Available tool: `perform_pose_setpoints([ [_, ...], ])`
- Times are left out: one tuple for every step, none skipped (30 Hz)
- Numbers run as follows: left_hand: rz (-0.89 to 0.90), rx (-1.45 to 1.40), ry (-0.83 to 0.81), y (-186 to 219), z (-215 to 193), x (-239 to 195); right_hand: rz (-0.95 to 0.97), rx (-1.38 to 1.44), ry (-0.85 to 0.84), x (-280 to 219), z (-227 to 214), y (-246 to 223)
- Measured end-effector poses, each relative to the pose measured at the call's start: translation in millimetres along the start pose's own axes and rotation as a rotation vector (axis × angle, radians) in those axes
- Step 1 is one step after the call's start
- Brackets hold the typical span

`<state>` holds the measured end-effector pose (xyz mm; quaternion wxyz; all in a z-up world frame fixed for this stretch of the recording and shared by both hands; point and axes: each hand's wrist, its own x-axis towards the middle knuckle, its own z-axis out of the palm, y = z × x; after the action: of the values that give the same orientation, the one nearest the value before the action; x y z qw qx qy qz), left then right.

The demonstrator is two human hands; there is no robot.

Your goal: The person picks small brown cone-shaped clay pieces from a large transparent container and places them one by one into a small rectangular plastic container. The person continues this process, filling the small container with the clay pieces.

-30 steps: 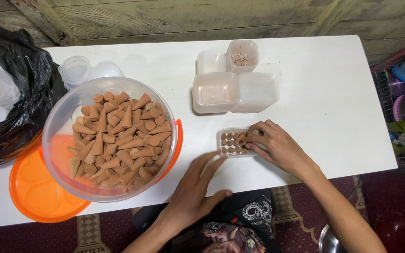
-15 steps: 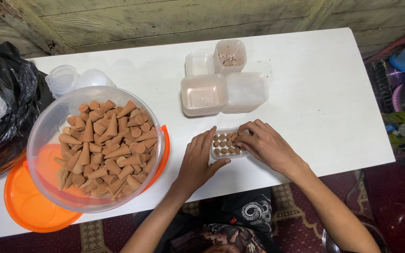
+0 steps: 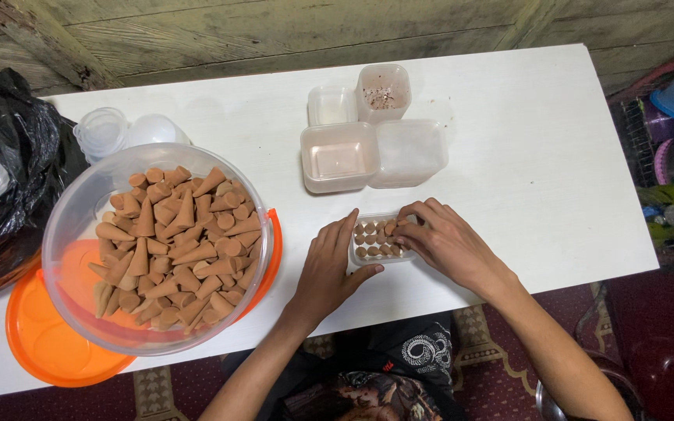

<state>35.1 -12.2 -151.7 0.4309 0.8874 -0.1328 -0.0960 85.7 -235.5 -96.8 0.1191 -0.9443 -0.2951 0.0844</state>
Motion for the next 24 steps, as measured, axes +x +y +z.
perform_pose_setpoints([
  [0.000,0.000,0.001,7.0,-5.8,-1.1,-0.001,-0.001,0.000,-0.3,-5.8,-3.0],
  [-0.004,-0.018,0.008,14.0,-11.6,-2.2,0.014,0.022,0.000,-0.5,-11.5,-5.9],
  [-0.008,-0.036,0.014,20.9,-17.4,-3.4,0.029,0.046,0.000,-0.8,-17.2,-9.0],
  [-0.009,-0.037,0.016,25.9,-22.0,-8.8,0.027,0.045,-0.001,-2.5,-20.3,-9.3],
  [0.016,-0.038,0.033,31.1,-26.5,-14.2,0.034,0.057,0.009,-4.4,-23.5,-9.6],
  [0.043,-0.038,0.051,36.2,-31.5,-18.3,0.041,0.067,0.022,-5.3,-27.4,-9.3],
  [0.044,-0.039,0.053,37.9,-36.7,-27.8,0.040,0.065,0.022,-5.6,-27.2,-4.0],
  [0.134,-0.049,0.077,39.7,-41.3,-38.7,-0.095,0.078,0.111,-7.2,-26.5,0.7],
  [0.223,-0.059,0.102,41.5,-46.0,-49.7,-0.230,0.090,0.200,-8.8,-25.8,5.2],
  [0.225,-0.057,0.105,47.6,-55.5,-60.7,-0.233,0.088,0.202,-8.1,-31.3,2.2],
  [0.228,-0.074,0.078,53.5,-65.3,-71.9,-0.237,0.101,0.212,-7.2,-36.9,-1.1],
  [0.228,-0.093,0.050,59.4,-75.0,-84.6,-0.241,0.118,0.219,-6.7,-41.6,-5.5],
  [0.225,-0.092,0.053,65.4,-88.0,-93.9,-0.245,0.119,0.218,-5.3,-46.7,-10.1],
  [0.334,-0.088,0.102,71.1,-101.5,-102.8,-0.270,0.119,0.239,-2.6,-52.0,-14.8],
  [0.444,-0.083,0.150,76.6,-115.1,-111.9,-0.295,0.119,0.260,0.3,-57.2,-19.7],
  [0.440,-0.081,0.155,76.6,-119.7,-117.0,-0.301,0.119,0.258,3.2,-63.1,-25.4],
  [0.482,-0.089,0.362,76.4,-124.2,-122.2,-0.326,0.117,0.264,6.1,-68.9,-31.1],
  [0.521,-0.095,0.568,76.2,-128.9,-127.4,-0.350,0.116,0.271,8.8,-74.4,-37.0],
  [0.518,-0.092,0.573,67.5,-139.2,-134.1,-0.356,0.116,0.270,12.3,-82.2,-46.1],
  [0.510,-0.001,0.613,58.7,-149.8,-140.4,-0.396,0.127,0.297,15.8,-90.2,-55.2],
  [0.501,0.089,0.652,49.9,-160.5,-146.9,-0.435,0.138,0.325,19.3,-98.1,-64.4],
  [0.497,0.092,0.658,45.1,-167.3,-148.7,-0.442,0.139,0.323,23.6,-102.8,-71.3],
  [0.459,0.113,0.699,40.1,-174.2,-150.9,-0.467,0.153,0.320,27.9,-107.4,-78.5],
  [0.420,0.135,0.739,35.1,-181.0,-153.3,-0.493,0.168,0.316,32.0,-111.8,-85.8],
])
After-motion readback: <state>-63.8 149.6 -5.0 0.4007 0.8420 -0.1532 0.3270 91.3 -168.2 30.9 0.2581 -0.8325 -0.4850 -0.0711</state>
